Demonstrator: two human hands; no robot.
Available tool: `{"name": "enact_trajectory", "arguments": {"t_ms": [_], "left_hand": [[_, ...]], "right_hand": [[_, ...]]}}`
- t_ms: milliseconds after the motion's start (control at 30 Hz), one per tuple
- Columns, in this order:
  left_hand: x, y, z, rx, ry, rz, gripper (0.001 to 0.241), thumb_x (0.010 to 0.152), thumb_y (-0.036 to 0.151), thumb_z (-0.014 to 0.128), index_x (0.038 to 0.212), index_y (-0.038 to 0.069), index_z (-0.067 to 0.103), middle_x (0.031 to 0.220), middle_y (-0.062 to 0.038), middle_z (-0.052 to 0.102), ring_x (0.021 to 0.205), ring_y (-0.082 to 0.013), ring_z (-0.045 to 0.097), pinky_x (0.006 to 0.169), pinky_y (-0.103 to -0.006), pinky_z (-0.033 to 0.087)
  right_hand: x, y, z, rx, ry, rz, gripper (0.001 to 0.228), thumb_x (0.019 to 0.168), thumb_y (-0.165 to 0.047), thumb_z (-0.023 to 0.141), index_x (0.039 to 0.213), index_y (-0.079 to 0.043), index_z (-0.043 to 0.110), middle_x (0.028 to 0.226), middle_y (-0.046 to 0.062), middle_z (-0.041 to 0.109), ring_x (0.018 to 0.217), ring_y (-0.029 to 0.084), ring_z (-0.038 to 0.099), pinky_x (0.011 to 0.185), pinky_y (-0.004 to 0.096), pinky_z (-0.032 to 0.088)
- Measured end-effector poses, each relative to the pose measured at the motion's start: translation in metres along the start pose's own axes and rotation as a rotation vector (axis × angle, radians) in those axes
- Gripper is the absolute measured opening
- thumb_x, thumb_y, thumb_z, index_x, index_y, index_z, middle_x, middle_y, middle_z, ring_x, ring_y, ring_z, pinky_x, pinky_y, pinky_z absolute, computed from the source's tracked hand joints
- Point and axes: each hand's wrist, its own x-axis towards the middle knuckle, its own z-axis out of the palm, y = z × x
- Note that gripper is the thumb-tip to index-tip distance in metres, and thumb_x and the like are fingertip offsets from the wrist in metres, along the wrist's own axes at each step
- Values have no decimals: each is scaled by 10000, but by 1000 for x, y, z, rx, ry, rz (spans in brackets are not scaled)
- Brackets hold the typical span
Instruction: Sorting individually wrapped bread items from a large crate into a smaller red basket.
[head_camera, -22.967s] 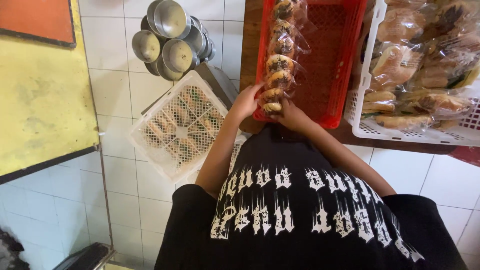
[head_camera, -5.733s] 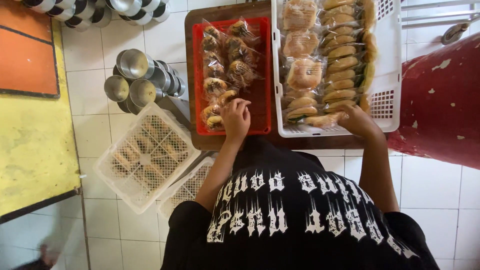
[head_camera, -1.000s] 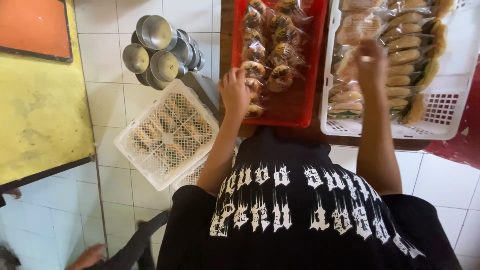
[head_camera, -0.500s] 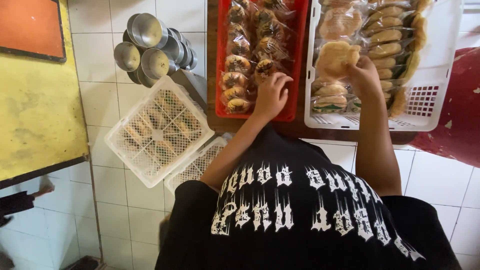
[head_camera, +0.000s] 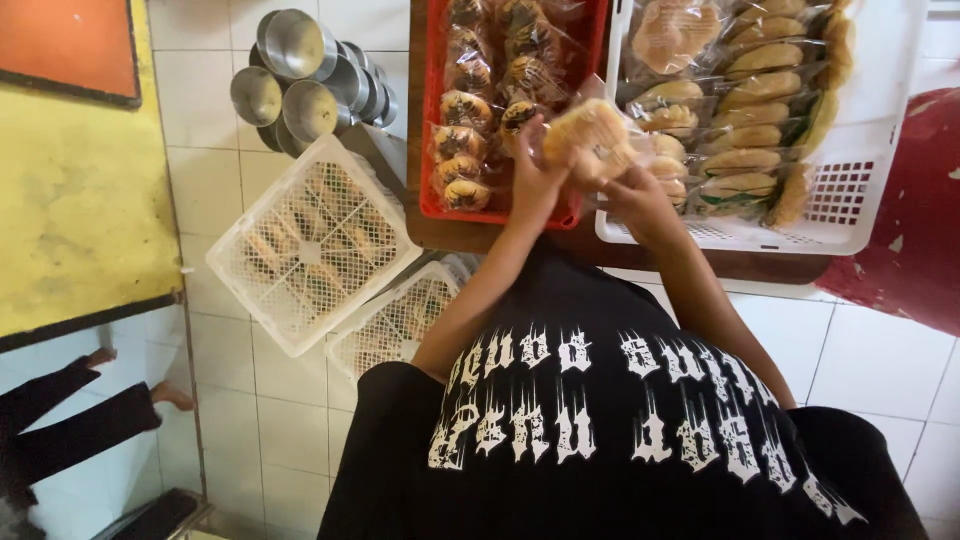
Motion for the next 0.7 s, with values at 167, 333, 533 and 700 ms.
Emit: {"name": "enact_trajectory", "arguments": {"t_ms": [167,333,533,700], "left_hand": [[17,35,-48,122,110,27,744,872,414,789,1422,60,433,1307,-187,614,1168,-269,643,953,-359,644],[32,23,-84,616,-112,-19,664,802,363,726,1383,129,505,1283,-142,708,1158,-264,705,830,-315,603],[50,-71,-74,868,-399,61,740,841,157,798,1472,61,424,1335,-244,590,1133,-398,639,945,-507,522],[38,-67,-62,1299,-80,500,663,884,148,738,1485,144,458,1355,-137,550,1250,-387,567,987,-500,471]], "right_hand": [[-2,-33,-28,-356,87,36,373,1025,-120,626,1367,2,539,1220,157,682,1078,256,687,906,393,596],[-4,-35,-82,-302,230,4,371,1030,-160,629,1351,5,543,1208,155,679,1041,231,689,863,362,599],[17,-40,-124,-183,247,-41,363,1048,-160,664,1362,-9,561,1186,114,682,1008,196,674,808,340,575],[96,-55,-160,-338,351,-96,352,1030,-152,657,1356,-34,599,1088,63,676,907,161,661,766,345,598]]}}
